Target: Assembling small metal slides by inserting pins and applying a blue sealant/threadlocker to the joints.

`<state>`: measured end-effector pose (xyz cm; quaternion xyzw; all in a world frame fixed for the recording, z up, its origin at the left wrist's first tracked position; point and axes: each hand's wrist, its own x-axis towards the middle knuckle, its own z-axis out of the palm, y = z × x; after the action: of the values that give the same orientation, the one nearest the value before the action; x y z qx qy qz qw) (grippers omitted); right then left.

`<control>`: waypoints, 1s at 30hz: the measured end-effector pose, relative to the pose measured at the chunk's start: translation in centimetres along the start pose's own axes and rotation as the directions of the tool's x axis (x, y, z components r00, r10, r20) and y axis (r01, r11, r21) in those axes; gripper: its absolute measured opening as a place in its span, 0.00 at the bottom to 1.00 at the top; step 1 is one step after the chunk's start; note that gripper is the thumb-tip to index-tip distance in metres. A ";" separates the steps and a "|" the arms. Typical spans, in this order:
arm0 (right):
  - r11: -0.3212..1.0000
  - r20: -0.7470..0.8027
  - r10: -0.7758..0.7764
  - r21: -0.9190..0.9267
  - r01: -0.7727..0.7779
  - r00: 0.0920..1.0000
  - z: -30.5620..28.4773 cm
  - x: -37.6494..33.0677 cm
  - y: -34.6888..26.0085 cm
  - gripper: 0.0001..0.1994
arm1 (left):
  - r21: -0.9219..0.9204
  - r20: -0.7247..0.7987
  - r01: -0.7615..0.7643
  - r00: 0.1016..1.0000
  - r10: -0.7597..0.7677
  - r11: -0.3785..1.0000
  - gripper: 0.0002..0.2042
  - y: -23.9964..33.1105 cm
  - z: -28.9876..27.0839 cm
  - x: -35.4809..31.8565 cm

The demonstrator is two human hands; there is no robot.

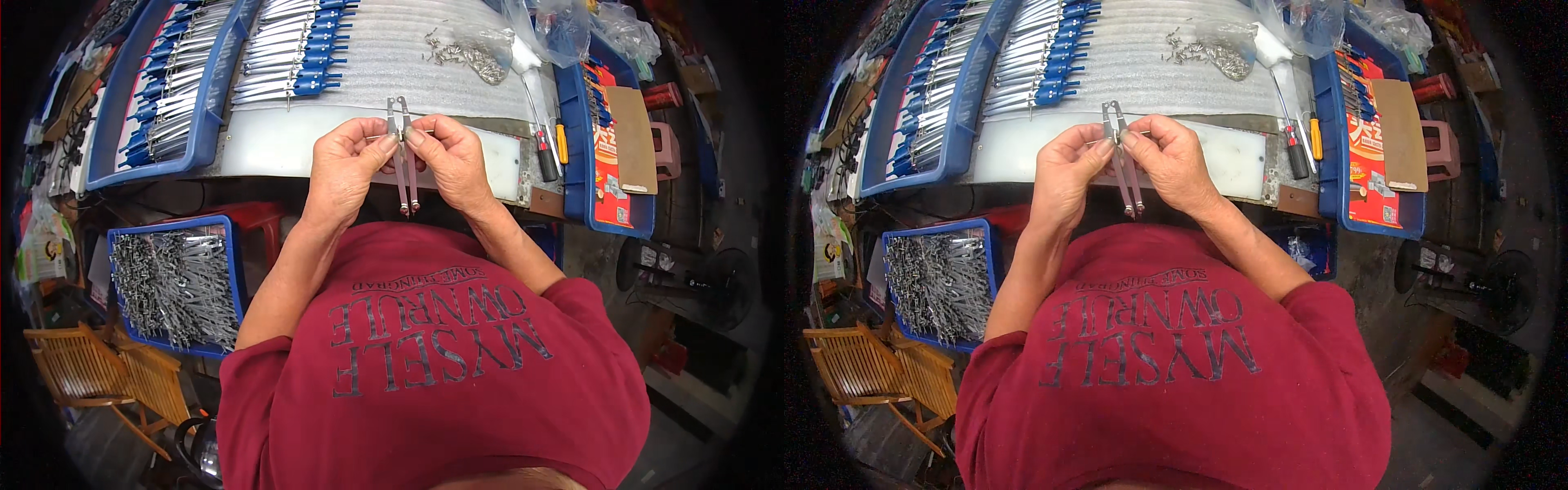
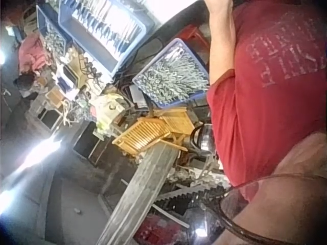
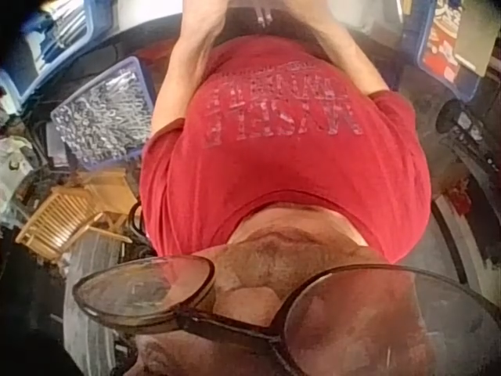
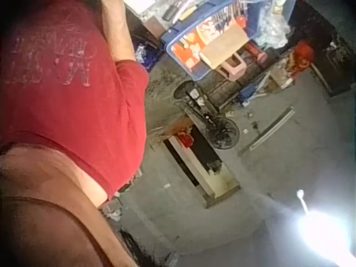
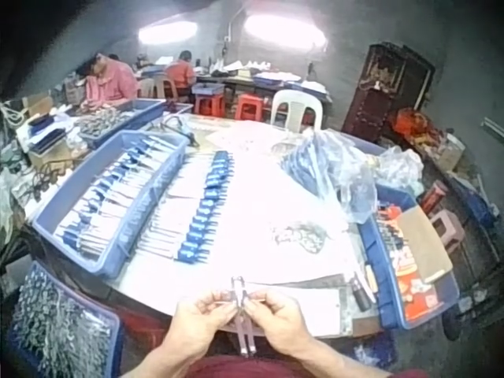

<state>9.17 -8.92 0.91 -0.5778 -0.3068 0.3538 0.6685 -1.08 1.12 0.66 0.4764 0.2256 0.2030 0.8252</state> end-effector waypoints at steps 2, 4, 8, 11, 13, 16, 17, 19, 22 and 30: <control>1.000 0.003 -0.006 -0.019 0.006 1.000 0.0 0.0 0.0 0.08 | 0.010 -0.002 -0.028 1.000 0.028 1.000 0.08 0.0 0.2 -0.1; 0.996 0.005 -0.031 -0.079 0.031 1.000 0.0 0.0 0.0 0.07 | 0.020 -0.004 -0.055 0.998 0.055 0.998 0.07 -0.1 0.2 -0.1; 0.994 0.004 -0.040 -0.098 0.040 0.999 0.1 0.0 0.0 0.07 | 0.052 0.019 -0.123 0.992 0.123 0.991 0.06 -0.1 0.2 -0.2; 0.992 0.014 -0.062 -0.111 0.063 0.998 0.2 -0.2 -0.3 0.06 | 0.065 0.029 -0.144 0.989 0.142 0.987 0.06 0.0 0.2 -0.3; 0.991 0.027 -0.059 -0.120 0.062 0.998 0.2 -0.2 -0.3 0.06 | 0.067 0.030 -0.152 0.988 0.150 0.986 0.06 0.0 0.2 -0.3; 0.987 0.022 -0.069 -0.143 0.072 0.997 0.1 -0.2 -0.2 0.06 | 0.080 0.024 -0.157 0.987 0.156 0.984 0.06 -0.1 0.2 -0.3; 0.987 0.021 -0.068 -0.143 0.071 0.997 0.1 -0.3 -0.2 0.06 | 0.090 0.026 -0.164 0.986 0.162 0.982 0.06 -0.1 0.2 -0.4; 0.976 0.014 -0.049 -0.213 0.051 0.999 -0.1 -0.3 -0.3 0.06 | 0.100 0.030 -0.170 0.985 0.167 0.980 0.05 0.0 0.2 -0.4; 0.973 0.009 -0.050 -0.223 0.051 0.999 -0.1 -0.3 -0.2 0.06 | 0.163 0.072 -0.149 0.988 0.139 0.975 0.07 0.2 -0.1 -0.5; 0.996 0.051 0.017 -0.091 -0.012 0.999 -0.3 0.0 -0.8 0.07 | 0.148 0.045 -0.136 0.990 0.130 0.980 0.11 0.5 0.0 -0.3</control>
<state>9.47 -9.18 1.65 -0.6003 -0.3355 0.3591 0.6310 -1.42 1.17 1.12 0.5548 0.1936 0.2317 0.7752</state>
